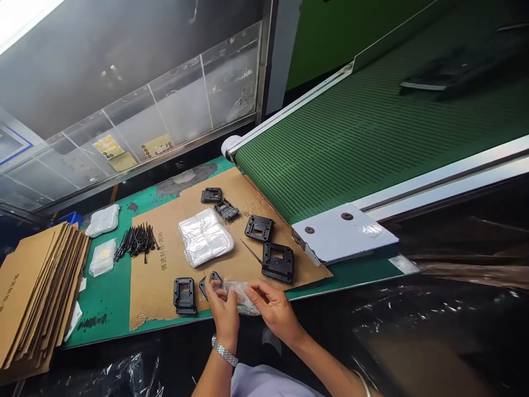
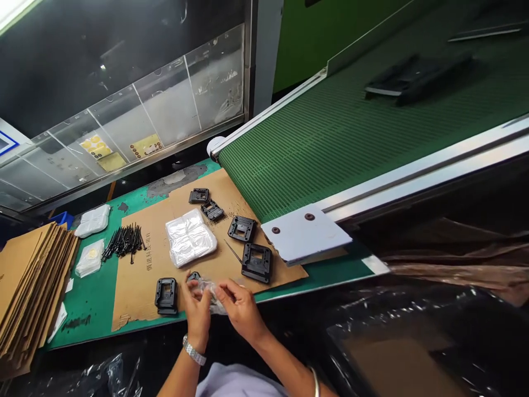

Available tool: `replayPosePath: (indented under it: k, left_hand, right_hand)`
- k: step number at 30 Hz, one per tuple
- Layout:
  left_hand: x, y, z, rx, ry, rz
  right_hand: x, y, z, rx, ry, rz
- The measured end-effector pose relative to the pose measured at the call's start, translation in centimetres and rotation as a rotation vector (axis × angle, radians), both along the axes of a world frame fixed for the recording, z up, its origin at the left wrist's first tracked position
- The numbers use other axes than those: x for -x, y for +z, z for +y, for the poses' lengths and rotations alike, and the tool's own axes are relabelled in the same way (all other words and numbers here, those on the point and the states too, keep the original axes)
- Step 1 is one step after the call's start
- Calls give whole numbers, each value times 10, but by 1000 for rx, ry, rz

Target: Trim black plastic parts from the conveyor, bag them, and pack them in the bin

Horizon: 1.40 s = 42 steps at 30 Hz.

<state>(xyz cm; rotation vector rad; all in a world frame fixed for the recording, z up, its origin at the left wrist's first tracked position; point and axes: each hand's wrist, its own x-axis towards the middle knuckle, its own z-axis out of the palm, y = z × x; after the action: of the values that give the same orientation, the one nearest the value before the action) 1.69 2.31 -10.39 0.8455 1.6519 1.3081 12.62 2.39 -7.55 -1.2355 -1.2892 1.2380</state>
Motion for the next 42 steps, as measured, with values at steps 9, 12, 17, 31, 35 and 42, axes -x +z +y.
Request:
replayPosePath:
  k: [9,12,17,31,35,42]
  left_hand:
    - [29,15,36,-234,-402,588]
    - [25,12,41,-298,-436,623]
    - [14,-3,40,-244,-518,680]
    - [19,-23,81,-31,-427,752]
    - [15,-24,84,-11,-496,734]
    - [11,-25,81,0,-674,628]
  right_hand:
    - [-13,-8,18,-296,167,-512]
    - [-14,-24,21,-382,-15,-649]
    - [-9,-43,22,-451,-207,-723]
    - [-77,-103,41,285,-640,-536]
    - [-88,-85,29,275,-552,-404]
    - [-65,-53,-30,422,-3,296]
